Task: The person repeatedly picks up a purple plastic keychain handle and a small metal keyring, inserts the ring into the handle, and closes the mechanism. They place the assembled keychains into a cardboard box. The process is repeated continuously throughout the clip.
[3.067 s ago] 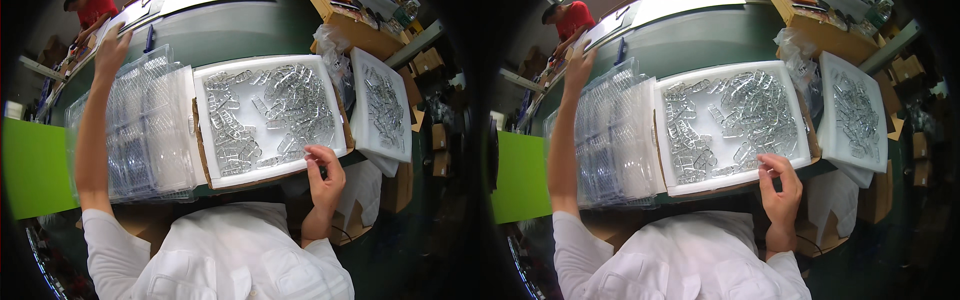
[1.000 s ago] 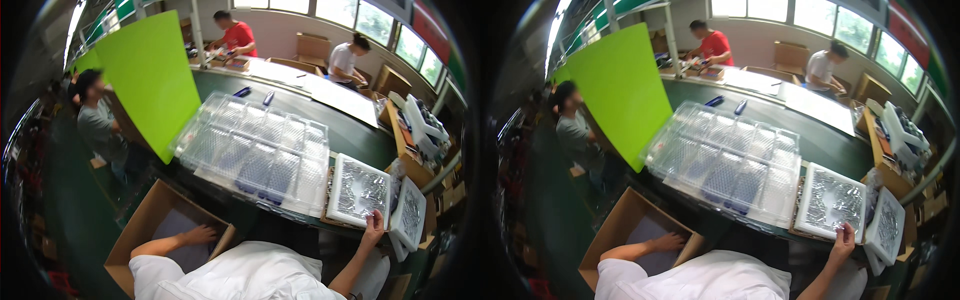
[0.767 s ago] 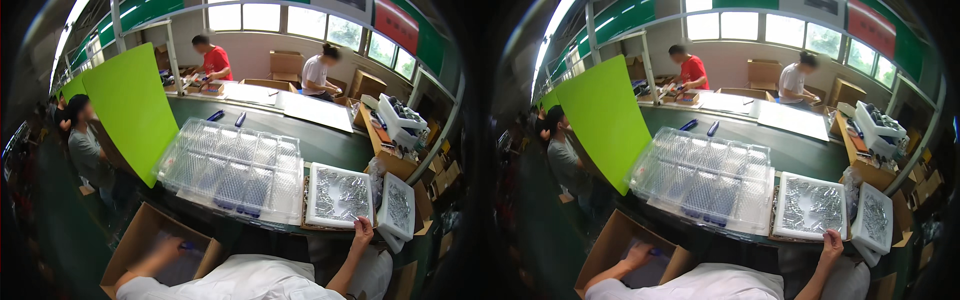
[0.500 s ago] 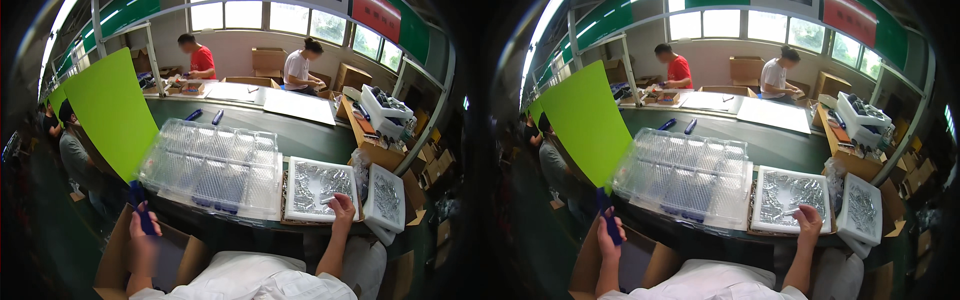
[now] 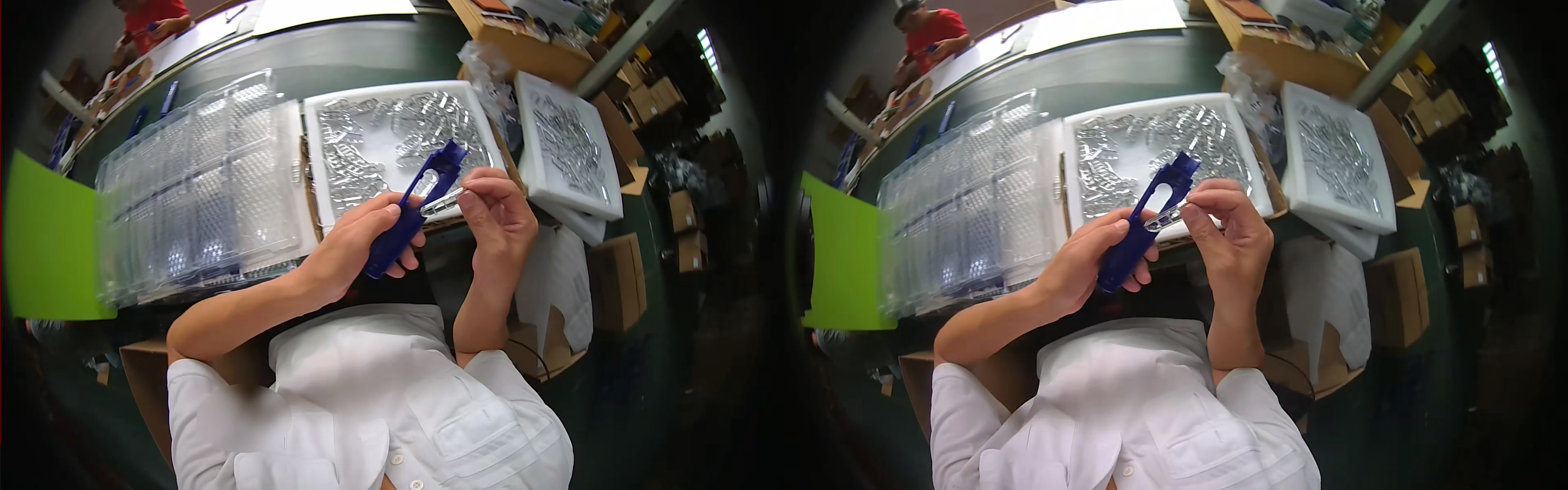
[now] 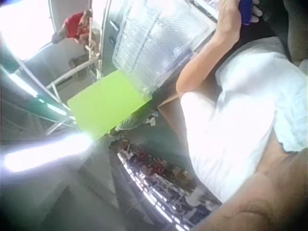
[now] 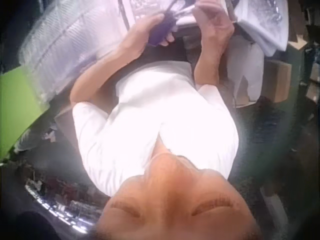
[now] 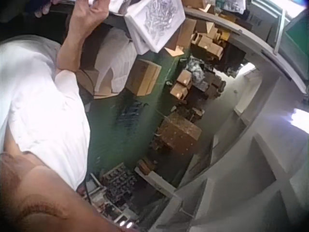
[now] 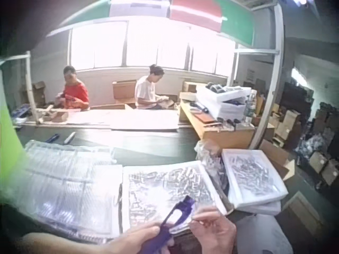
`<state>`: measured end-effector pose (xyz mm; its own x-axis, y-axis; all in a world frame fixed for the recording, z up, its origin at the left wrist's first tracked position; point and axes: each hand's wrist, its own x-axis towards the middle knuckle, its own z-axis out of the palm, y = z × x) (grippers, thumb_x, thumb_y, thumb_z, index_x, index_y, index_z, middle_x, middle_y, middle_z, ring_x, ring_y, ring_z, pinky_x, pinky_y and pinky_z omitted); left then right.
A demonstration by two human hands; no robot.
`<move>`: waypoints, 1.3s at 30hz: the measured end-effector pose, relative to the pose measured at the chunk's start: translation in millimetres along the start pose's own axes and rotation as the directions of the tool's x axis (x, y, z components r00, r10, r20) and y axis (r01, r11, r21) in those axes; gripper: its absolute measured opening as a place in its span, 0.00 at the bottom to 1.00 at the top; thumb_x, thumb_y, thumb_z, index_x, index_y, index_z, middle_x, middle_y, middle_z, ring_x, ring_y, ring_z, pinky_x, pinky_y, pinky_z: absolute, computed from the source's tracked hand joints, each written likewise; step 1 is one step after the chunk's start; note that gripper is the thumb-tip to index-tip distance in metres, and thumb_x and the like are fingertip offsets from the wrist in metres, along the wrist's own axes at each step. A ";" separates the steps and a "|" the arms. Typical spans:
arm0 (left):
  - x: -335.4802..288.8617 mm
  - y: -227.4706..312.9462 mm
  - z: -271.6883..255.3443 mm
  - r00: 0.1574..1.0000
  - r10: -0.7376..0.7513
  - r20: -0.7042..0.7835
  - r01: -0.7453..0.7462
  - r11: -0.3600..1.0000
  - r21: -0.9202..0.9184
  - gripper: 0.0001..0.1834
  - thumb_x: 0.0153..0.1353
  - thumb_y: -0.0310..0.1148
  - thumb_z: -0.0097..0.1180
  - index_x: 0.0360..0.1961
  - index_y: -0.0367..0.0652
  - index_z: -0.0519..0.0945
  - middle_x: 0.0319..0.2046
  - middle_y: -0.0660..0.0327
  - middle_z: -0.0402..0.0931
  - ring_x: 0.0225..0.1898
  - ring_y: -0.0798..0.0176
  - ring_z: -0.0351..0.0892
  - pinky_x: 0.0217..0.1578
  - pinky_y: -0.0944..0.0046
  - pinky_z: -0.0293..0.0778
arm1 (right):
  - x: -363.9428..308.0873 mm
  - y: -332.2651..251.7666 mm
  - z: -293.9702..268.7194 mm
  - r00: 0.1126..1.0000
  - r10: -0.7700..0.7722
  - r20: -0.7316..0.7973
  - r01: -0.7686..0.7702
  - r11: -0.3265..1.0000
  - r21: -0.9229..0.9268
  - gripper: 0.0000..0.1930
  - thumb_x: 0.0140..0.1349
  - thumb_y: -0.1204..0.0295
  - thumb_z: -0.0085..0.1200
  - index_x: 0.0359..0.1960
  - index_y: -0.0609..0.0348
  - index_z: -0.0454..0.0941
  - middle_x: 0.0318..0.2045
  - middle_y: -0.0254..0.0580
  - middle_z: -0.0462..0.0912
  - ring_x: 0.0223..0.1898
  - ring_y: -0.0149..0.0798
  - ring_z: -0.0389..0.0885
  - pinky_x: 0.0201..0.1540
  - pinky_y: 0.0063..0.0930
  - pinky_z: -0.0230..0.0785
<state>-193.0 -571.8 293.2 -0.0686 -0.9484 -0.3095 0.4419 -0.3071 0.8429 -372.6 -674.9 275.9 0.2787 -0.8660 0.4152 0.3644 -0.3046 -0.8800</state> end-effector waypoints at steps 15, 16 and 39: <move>-2.3 -79.5 -2.8 1.000 -0.007 0.023 0.010 0.993 -0.118 0.26 0.72 0.41 0.40 0.65 0.40 0.72 0.39 0.61 0.80 0.30 0.72 0.77 0.30 0.70 0.77 | -19.9 -12.8 -1.0 0.965 -0.024 0.262 0.219 0.624 -0.750 0.07 0.54 0.81 0.69 0.32 0.62 0.83 0.58 0.51 0.81 0.52 0.51 0.85 0.45 0.40 0.81; -5.3 -80.0 -5.0 1.000 0.011 0.007 -0.010 0.994 -0.107 0.26 0.72 0.40 0.40 0.65 0.39 0.72 0.39 0.61 0.80 0.29 0.72 0.77 0.29 0.70 0.75 | -20.1 -10.0 1.5 0.959 -0.048 0.280 0.251 0.606 -0.755 0.07 0.54 0.81 0.69 0.32 0.62 0.82 0.58 0.52 0.81 0.53 0.53 0.84 0.47 0.42 0.81; -27.6 -97.3 -31.1 0.978 0.180 -0.102 -0.183 0.983 -0.024 0.22 0.77 0.35 0.42 0.65 0.35 0.74 0.34 0.60 0.80 0.24 0.74 0.72 0.25 0.72 0.69 | -28.1 10.1 37.6 0.894 -0.018 0.447 0.394 0.505 -0.768 0.09 0.55 0.80 0.67 0.29 0.60 0.76 0.55 0.54 0.81 0.50 0.56 0.83 0.39 0.42 0.80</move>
<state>-206.3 -513.3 206.0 0.1035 -0.9751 -0.1962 0.4687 -0.1262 0.8743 -343.4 -638.8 264.0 0.6401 -0.5915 0.4903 -0.3887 -0.7998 -0.4574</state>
